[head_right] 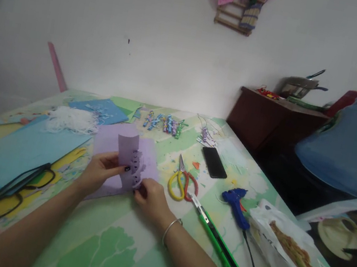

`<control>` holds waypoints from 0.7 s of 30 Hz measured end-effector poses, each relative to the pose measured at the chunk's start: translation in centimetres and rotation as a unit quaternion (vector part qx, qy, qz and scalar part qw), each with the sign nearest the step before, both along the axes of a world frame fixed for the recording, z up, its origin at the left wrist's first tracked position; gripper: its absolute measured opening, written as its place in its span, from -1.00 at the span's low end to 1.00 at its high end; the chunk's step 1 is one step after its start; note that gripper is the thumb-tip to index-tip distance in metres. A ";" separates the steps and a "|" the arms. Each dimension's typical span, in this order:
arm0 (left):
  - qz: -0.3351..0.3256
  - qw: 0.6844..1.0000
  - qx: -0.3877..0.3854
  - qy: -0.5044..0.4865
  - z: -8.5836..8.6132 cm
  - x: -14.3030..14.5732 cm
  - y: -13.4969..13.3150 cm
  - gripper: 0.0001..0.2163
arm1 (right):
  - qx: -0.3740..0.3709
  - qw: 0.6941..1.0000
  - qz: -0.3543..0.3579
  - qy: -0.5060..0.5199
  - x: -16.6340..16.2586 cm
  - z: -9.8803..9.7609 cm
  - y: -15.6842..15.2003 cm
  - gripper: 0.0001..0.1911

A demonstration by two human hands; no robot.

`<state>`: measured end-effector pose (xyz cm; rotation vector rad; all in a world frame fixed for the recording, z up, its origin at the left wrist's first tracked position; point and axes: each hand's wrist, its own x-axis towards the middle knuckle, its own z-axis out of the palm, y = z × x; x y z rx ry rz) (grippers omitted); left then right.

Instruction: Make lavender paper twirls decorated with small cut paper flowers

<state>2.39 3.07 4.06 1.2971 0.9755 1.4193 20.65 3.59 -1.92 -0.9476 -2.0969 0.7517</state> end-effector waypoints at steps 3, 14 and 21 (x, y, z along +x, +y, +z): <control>0.002 1.000 0.007 0.003 -0.1 0.0 -0.1 -0.79 | 0.003 1.000 0.001 -0.002 0.0 -0.1 0.0 -0.84; 0.002 1.000 0.018 0.013 -0.5 -0.3 0.2 -0.80 | -0.003 1.000 0.018 -0.006 0.3 -0.2 0.4 -0.88; -0.013 1.000 0.018 0.020 -0.9 -0.5 0.3 -0.81 | -0.017 0.999 0.034 -0.016 0.6 -0.5 0.9 -0.87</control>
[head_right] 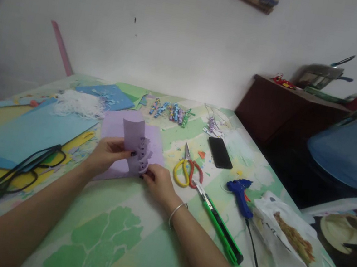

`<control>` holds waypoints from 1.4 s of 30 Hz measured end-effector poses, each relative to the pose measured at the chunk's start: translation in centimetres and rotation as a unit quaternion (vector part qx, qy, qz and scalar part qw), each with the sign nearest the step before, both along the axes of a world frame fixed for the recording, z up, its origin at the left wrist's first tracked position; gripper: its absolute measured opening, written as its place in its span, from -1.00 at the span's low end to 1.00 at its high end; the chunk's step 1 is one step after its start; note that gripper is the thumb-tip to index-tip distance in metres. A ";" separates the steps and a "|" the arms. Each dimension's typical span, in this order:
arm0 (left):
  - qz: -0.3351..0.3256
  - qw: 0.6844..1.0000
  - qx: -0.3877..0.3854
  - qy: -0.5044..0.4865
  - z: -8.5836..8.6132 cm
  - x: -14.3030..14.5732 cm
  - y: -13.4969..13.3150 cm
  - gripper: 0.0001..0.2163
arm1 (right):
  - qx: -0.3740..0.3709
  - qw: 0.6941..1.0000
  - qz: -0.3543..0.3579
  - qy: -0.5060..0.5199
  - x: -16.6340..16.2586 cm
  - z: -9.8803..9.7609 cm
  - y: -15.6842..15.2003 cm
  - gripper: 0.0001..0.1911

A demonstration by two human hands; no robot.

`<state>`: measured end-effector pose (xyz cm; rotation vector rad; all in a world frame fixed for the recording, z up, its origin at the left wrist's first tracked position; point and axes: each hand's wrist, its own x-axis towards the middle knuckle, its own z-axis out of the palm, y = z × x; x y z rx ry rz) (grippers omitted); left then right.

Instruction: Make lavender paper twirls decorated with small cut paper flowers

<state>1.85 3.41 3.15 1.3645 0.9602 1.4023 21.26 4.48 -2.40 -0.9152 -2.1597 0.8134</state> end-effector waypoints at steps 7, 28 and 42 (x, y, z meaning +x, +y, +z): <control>-0.019 1.000 0.019 0.002 0.0 -0.1 0.1 -0.82 | 0.014 1.000 0.003 -0.009 -0.1 0.3 -0.1 -0.83; 0.045 0.995 0.094 0.011 5.1 1.9 -1.2 -0.48 | 0.016 1.000 0.001 -0.020 -0.6 0.7 -0.4 -0.83; 0.015 0.998 0.053 0.004 6.4 2.2 1.0 -0.54 | -0.101 0.993 0.063 0.015 -0.1 2.0 0.4 -0.88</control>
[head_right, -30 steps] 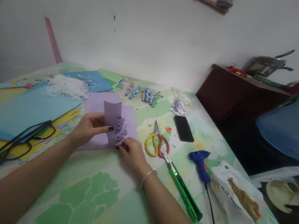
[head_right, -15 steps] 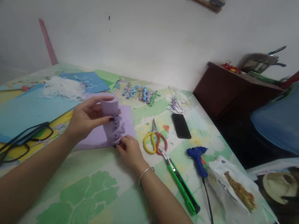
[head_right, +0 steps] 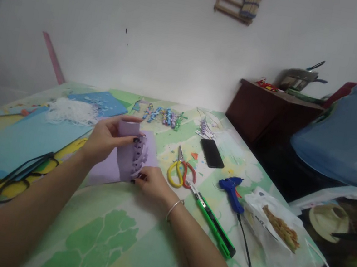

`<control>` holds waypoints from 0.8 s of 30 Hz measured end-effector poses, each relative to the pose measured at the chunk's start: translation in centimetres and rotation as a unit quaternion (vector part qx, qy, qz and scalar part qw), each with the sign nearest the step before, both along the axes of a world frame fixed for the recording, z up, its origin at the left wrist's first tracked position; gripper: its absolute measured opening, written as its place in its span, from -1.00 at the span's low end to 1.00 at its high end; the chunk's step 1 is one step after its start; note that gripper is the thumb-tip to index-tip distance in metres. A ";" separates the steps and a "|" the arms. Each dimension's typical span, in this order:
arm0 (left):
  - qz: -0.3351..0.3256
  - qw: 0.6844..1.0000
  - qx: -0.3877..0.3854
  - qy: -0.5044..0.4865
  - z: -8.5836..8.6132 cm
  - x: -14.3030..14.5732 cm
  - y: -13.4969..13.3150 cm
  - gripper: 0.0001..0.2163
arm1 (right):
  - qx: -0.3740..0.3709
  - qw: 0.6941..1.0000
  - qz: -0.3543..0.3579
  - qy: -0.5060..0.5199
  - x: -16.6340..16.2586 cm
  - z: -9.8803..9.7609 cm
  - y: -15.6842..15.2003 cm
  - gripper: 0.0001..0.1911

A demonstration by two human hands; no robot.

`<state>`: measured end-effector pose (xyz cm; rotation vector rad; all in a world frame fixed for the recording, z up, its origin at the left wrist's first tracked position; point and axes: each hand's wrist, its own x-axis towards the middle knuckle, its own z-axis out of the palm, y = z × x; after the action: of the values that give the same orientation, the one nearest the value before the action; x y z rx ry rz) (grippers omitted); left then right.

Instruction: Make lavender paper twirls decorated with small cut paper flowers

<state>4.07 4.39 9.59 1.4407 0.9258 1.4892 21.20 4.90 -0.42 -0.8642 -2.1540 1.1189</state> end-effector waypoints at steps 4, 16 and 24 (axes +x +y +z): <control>0.026 0.996 -0.021 -0.079 1.1 -0.1 2.5 -0.59 | -0.066 0.997 0.031 0.039 0.4 1.5 0.7 -0.86; 0.041 0.995 -0.031 -0.085 4.8 -0.2 4.0 -0.64 | -0.183 0.972 0.081 0.120 0.8 5.2 1.2 -0.71; 0.089 0.990 -0.043 -0.104 2.9 -2.1 5.0 -0.65 | -0.195 0.974 -0.008 0.117 1.5 5.9 1.9 -0.82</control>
<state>1.93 9.42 12.53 1.1409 0.9953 1.6727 22.68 6.84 5.49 -0.8618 -1.7610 1.5845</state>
